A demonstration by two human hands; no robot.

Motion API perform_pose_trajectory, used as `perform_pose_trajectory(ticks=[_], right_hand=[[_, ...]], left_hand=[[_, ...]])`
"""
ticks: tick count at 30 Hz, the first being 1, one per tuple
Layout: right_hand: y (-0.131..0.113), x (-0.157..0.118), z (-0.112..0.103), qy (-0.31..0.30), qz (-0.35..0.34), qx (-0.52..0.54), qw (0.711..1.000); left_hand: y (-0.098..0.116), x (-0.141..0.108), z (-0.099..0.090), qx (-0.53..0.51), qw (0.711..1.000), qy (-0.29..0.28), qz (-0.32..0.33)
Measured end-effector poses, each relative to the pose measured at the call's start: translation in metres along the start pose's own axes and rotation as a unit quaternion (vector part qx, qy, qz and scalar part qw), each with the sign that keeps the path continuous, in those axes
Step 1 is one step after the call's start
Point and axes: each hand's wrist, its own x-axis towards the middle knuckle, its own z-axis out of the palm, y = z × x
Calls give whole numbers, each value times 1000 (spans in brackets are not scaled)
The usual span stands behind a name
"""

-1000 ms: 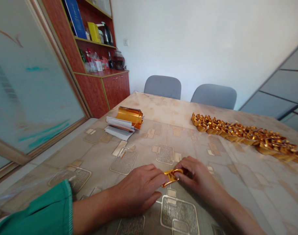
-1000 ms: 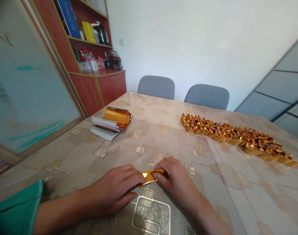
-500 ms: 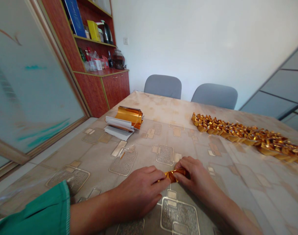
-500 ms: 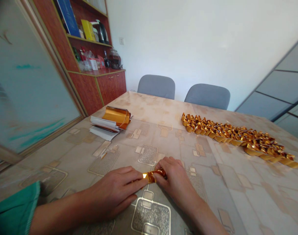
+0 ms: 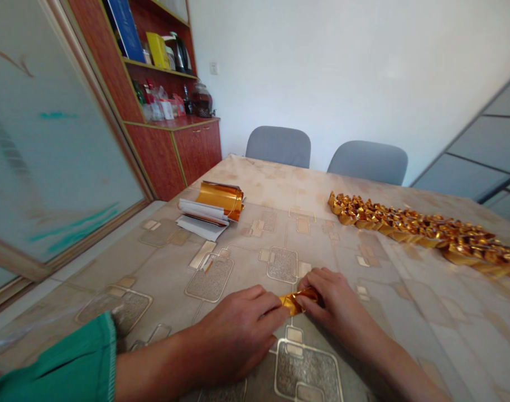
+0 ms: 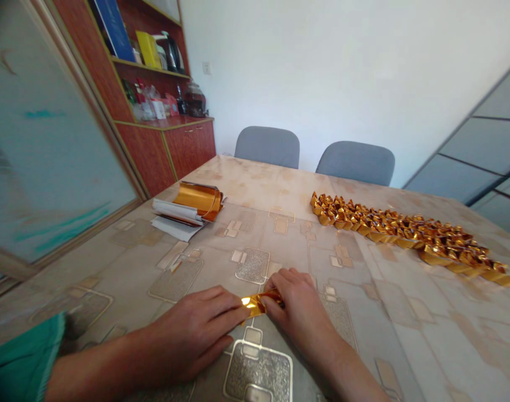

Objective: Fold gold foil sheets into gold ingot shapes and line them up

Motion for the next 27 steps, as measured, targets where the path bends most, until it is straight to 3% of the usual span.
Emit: perform_pose_trajectory(ticks=[19, 27], right_hand=[[2, -1, 4, 16, -3, -1, 1000], [2, -2, 6, 22, -9, -18, 1000]], left_hand=[[3, 3, -3, 17, 999, -47, 4], [3, 4, 1, 26, 999, -32, 26]])
